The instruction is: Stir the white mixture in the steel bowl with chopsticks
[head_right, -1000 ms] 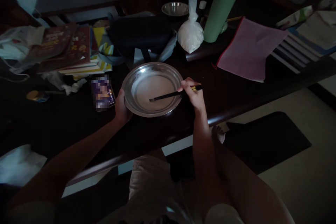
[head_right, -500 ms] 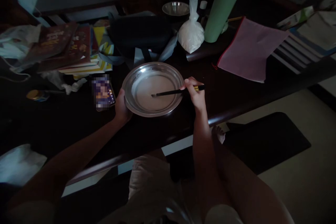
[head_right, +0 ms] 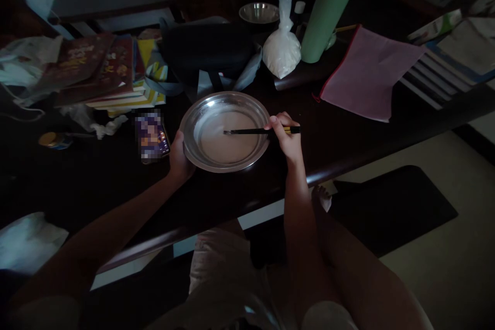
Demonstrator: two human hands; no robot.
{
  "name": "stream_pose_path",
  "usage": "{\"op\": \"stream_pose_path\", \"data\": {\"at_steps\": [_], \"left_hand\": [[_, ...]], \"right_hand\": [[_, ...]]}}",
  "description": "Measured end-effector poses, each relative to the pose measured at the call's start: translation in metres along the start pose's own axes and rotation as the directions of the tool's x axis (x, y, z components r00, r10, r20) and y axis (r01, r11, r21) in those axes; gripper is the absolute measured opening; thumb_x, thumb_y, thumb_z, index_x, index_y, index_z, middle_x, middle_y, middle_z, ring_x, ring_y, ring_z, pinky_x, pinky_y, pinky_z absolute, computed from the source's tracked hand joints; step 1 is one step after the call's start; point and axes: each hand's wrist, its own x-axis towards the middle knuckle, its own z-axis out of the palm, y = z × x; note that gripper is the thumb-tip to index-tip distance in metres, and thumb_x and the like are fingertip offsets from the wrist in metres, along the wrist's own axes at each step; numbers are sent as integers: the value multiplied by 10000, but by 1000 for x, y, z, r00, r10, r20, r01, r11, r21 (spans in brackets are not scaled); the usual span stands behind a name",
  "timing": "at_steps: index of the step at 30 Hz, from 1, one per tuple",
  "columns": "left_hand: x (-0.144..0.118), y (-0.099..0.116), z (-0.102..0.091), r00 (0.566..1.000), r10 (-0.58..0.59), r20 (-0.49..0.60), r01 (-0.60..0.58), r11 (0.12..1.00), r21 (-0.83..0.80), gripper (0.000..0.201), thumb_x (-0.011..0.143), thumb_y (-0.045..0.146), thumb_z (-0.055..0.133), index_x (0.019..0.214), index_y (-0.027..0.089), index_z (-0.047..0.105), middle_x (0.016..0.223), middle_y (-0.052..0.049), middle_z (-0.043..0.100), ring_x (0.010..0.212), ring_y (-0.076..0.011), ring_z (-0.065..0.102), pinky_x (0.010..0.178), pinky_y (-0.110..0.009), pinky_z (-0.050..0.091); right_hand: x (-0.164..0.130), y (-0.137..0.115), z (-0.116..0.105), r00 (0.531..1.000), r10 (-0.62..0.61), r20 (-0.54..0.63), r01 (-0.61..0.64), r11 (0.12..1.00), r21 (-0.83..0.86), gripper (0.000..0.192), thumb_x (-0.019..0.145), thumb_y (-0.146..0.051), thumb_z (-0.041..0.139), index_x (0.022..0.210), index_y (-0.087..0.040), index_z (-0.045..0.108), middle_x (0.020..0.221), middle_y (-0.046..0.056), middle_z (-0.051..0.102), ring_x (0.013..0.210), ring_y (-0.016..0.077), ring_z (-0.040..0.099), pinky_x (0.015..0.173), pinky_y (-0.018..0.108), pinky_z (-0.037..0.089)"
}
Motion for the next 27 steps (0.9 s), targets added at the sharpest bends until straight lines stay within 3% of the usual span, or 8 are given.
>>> {"op": "stream_pose_path", "data": {"at_steps": [5,9,13,17,22,27], "left_hand": [[0,0,-1,1000,-14,18,14,1000,3,396,1008,648,694,1050,263,776,1206,-59,851,1357,-285,730,1198,-440,577],[0,0,-1,1000,-5,11,5,1000,-1,379,1008,633,700,1048,263,772,1211,-54,848,1345,-290,734,1195,-450,584],[0,0,0,1000,-9,8,9,1000,11,408,991,668,714,1046,269,779,1205,-47,853,1358,-299,727,1194,-440,584],[0,1,1,1000,-12,10,12,1000,-4,406,999,652,709,1064,258,783,1229,-52,853,1337,-294,741,1194,-438,584],[0,2,0,999,-29,-16,29,1000,1,360,1038,606,677,1074,268,794,1239,-38,857,1345,-276,735,1188,-414,587],[0,2,2,1000,-6,1,6,1000,9,354,1022,608,693,1055,268,786,1195,-43,854,1321,-272,744,1195,-421,580]], "right_hand": [[-1,-1,0,998,15,66,-15,1000,-4,628,910,-831,699,592,-289,695,691,14,708,777,229,675,849,462,570],[0,-1,-1,1000,-4,16,4,1000,2,635,937,-820,675,589,-290,697,664,10,690,748,222,664,847,457,568],[0,1,-1,997,2,82,-5,999,48,593,926,-781,729,600,-287,716,687,15,706,756,223,663,826,445,553],[0,3,-1,1000,-20,8,20,1000,23,586,952,-768,705,615,-288,722,676,16,704,768,226,662,865,458,563],[-1,2,-1,996,18,83,-19,1000,14,607,920,-807,711,598,-293,699,687,17,710,778,237,686,850,469,585],[0,3,-1,1000,2,30,-2,1000,13,616,950,-808,670,608,-297,694,667,14,664,752,226,654,860,471,570]]}}
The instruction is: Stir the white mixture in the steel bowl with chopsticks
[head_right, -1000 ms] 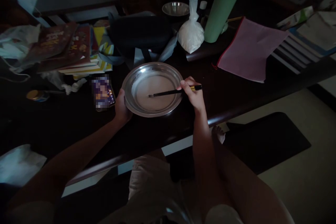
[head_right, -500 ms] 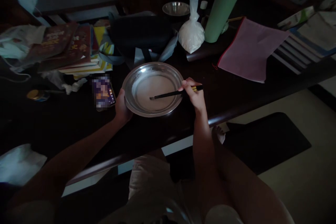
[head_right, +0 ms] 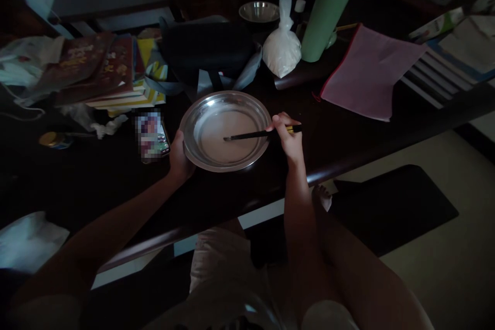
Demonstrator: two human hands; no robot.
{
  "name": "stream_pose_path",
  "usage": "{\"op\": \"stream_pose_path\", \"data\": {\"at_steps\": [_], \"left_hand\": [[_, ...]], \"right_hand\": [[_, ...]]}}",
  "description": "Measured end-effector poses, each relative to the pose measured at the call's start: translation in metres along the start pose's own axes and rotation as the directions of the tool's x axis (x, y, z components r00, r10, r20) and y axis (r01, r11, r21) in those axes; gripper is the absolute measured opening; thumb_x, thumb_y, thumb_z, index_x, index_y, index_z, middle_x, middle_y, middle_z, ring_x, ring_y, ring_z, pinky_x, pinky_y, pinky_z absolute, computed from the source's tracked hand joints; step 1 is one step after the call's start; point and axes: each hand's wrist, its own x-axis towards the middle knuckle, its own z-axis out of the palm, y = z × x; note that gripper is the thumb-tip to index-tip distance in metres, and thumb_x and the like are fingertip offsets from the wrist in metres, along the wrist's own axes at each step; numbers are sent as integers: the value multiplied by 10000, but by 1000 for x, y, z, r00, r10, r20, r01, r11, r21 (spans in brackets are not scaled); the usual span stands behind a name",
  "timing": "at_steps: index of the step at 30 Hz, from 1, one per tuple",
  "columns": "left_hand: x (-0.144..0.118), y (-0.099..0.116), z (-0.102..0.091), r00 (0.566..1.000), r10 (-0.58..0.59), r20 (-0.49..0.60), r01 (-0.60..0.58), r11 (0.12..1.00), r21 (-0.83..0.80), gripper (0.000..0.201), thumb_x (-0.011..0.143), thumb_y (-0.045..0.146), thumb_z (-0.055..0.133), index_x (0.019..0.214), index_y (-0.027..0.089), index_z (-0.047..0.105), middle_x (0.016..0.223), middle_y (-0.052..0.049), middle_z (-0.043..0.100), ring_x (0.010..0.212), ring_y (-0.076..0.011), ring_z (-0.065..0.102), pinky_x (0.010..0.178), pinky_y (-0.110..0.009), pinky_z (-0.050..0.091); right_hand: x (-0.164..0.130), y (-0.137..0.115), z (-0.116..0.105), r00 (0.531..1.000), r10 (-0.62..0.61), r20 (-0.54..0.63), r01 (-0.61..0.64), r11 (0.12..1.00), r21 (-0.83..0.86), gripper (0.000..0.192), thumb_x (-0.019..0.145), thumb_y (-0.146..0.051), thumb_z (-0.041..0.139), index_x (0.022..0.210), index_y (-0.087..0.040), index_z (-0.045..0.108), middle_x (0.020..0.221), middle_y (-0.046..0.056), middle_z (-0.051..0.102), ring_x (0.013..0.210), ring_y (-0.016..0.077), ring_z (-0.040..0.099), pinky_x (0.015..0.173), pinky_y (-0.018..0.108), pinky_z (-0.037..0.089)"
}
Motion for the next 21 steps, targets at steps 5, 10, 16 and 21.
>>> {"op": "stream_pose_path", "data": {"at_steps": [5,10,16,21], "left_hand": [[0,-1,0,1000,2,-5,-2,1000,4,396,992,659,709,1010,268,764,1178,-53,852,1333,-298,743,1188,-440,589],[1,-3,-3,1000,-3,-9,3,1000,8,411,987,670,712,1039,267,778,1223,-48,848,1328,-288,745,1180,-438,595],[1,-3,-3,999,-21,-42,20,1000,-12,374,992,629,735,1041,264,800,1214,-32,858,1278,-265,756,1172,-417,592],[-1,1,0,1000,-20,-4,19,1000,-18,388,995,639,730,1060,264,808,1193,-37,863,1297,-285,755,1164,-424,598]], "right_hand": [[0,-1,1,999,10,41,-10,1000,-19,619,902,-842,699,601,-301,697,691,22,700,801,242,671,864,476,568],[0,-4,1,999,32,17,-32,999,13,638,912,-839,690,589,-289,697,671,14,703,743,226,664,841,468,566],[0,-1,1,1000,-12,-22,12,999,-31,628,931,-828,672,599,-296,701,662,13,685,762,229,659,851,465,573],[-1,-1,2,1000,0,14,0,1000,-18,632,904,-842,698,585,-296,690,668,13,683,750,226,661,811,452,562]]}}
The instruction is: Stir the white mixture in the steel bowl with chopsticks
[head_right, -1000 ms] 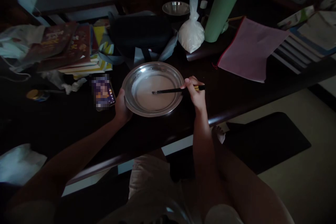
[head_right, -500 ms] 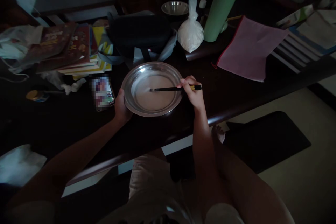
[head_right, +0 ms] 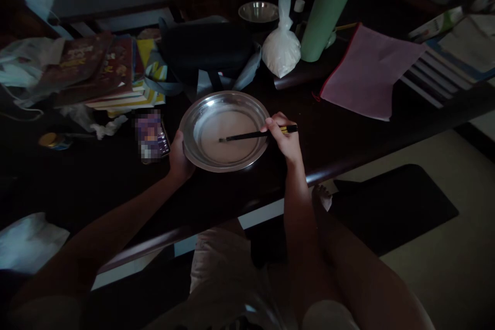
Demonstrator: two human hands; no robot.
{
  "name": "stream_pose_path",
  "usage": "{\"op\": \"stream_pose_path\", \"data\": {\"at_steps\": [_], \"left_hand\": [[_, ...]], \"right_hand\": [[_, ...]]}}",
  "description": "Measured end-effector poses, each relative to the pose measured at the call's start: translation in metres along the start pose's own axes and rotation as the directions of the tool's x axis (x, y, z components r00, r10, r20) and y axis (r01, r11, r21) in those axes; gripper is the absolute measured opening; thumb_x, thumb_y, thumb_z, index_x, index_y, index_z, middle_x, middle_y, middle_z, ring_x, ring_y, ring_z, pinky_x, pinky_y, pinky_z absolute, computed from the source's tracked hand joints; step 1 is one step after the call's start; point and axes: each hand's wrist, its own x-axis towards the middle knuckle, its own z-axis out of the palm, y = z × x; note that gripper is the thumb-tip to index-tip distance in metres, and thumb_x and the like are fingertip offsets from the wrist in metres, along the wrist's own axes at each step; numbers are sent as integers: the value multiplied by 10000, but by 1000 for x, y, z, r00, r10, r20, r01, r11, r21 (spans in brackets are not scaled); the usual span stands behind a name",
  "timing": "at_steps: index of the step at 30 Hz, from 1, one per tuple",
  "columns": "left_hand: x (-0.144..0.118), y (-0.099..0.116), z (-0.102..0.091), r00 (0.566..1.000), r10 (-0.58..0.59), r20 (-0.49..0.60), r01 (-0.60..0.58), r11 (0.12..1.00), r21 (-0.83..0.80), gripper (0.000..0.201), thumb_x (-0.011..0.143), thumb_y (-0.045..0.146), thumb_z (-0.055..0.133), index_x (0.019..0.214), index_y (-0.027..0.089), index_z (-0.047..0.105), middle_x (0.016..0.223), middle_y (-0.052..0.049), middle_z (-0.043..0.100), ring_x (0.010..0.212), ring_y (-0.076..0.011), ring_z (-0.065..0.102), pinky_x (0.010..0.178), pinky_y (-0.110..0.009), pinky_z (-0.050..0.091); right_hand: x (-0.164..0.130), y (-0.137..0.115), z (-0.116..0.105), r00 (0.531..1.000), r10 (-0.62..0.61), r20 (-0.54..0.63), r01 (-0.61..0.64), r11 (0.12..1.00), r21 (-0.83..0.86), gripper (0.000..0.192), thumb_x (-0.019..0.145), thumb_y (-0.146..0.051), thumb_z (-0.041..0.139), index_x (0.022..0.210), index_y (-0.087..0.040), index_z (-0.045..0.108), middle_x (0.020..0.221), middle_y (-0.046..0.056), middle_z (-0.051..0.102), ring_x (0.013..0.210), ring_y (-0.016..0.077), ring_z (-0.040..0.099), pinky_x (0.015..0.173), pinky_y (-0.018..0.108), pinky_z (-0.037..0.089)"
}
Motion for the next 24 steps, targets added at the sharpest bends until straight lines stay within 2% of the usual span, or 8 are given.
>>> {"op": "stream_pose_path", "data": {"at_steps": [4,8,12,16,21,24], "left_hand": [[-1,0,1,1000,2,-16,-2,1000,-16,352,1006,600,722,1043,259,804,1202,-44,859,1293,-281,759,1169,-419,595],[1,-2,0,1000,-4,-20,4,1000,-12,358,1006,596,712,1050,250,792,1225,-55,856,1337,-280,741,1193,-428,580],[2,-3,-2,1000,3,9,-3,1000,4,398,1003,648,701,1051,260,776,1221,-59,853,1369,-289,726,1207,-445,573],[1,-3,-2,1000,16,19,-16,1000,3,406,1000,657,706,1066,262,774,1224,-55,852,1370,-288,724,1212,-437,570],[1,-3,-1,1000,12,2,-12,1000,1,396,991,640,724,1056,254,784,1213,-43,856,1336,-283,739,1192,-425,583],[1,-4,-2,1000,17,-2,-17,1000,12,407,985,649,728,1060,254,789,1225,-35,857,1346,-286,737,1205,-427,577]], "right_hand": [[-1,-2,0,999,6,-49,-4,1000,24,643,923,-842,672,588,-294,694,652,7,675,709,211,650,792,441,547],[0,-4,1,1000,11,13,-12,1000,14,643,901,-844,699,576,-290,678,664,10,689,750,221,663,818,453,550],[0,-4,0,999,-6,-40,7,1000,19,628,930,-822,682,588,-296,693,656,6,672,736,221,640,832,466,546],[0,-2,0,1000,-7,25,6,999,49,592,932,-774,727,590,-292,699,665,12,674,746,223,641,814,452,537],[0,-1,0,999,-13,-41,15,999,51,600,940,-787,709,603,-290,722,660,8,683,717,210,638,797,432,531],[0,-1,1,1000,7,7,-8,997,71,620,908,-809,732,578,-284,710,645,7,682,705,207,639,764,417,525]]}}
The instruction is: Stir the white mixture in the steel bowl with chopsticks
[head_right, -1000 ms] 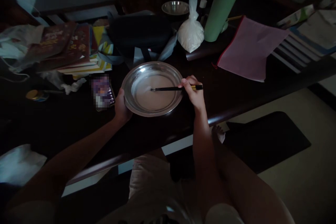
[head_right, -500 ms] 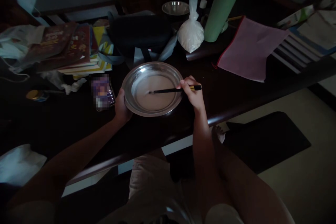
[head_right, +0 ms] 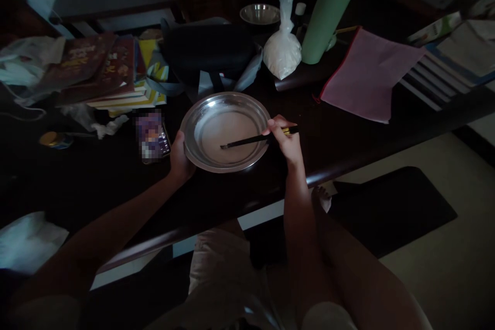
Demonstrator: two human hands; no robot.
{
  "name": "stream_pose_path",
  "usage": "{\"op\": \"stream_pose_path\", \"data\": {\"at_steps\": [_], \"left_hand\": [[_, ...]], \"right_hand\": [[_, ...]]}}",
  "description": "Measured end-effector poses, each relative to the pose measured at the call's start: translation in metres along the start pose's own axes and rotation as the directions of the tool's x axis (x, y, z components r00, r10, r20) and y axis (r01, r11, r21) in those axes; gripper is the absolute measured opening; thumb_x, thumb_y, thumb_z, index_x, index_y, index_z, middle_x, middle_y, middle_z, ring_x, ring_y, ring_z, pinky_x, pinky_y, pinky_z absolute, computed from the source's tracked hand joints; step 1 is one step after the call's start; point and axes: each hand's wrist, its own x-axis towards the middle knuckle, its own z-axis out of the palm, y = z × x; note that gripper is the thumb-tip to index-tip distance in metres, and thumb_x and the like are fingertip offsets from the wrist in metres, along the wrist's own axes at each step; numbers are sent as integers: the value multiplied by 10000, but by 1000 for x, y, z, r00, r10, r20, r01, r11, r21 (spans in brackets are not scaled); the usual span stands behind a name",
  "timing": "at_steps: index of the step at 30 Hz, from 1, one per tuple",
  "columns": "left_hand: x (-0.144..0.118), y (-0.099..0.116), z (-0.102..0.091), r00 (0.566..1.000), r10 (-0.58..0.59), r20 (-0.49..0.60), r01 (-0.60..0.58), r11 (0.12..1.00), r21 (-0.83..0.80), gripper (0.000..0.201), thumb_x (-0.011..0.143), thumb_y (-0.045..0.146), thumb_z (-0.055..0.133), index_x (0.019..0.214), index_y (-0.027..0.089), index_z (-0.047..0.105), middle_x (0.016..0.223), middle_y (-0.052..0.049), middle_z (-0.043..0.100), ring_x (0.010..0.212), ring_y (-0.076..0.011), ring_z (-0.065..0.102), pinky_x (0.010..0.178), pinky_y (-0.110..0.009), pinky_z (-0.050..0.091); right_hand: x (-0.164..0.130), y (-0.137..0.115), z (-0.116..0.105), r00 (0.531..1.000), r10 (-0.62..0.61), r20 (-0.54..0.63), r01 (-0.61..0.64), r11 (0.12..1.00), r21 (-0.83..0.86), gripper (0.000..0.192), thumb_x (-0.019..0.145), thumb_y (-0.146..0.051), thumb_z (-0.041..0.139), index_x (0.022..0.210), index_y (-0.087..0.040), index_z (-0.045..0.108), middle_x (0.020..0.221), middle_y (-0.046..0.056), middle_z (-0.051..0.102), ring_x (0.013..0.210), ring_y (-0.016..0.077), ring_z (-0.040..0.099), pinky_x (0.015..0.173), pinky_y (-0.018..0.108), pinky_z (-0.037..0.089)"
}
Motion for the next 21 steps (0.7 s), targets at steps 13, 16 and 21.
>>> {"op": "stream_pose_path", "data": {"at_steps": [13,16,21], "left_hand": [[3,-7,-7,999,24,32,-25,999,26,466,1001,679,684,1155,255,798,1296,-62,842,1357,-294,730,1232,-466,553],[4,-7,-8,999,27,29,-29,999,47,453,1011,670,673,1170,265,797,1303,-51,841,1346,-277,730,1228,-449,547],[3,-7,-9,1000,17,15,-18,997,73,431,1022,652,666,1179,273,798,1335,-49,830,1344,-277,728,1201,-452,564]], "right_hand": [[1,2,-1,999,-43,-8,43,998,-36,606,930,-790,723,596,-284,724,670,8,707,750,208,662,810,435,547],[1,1,0,1000,-6,-12,6,1000,-3,617,919,-801,714,587,-282,726,641,2,686,694,199,637,768,425,534],[2,0,0,999,-40,-11,39,997,-73,575,940,-784,697,648,-293,762,689,15,730,787,230,678,837,447,545]]}}
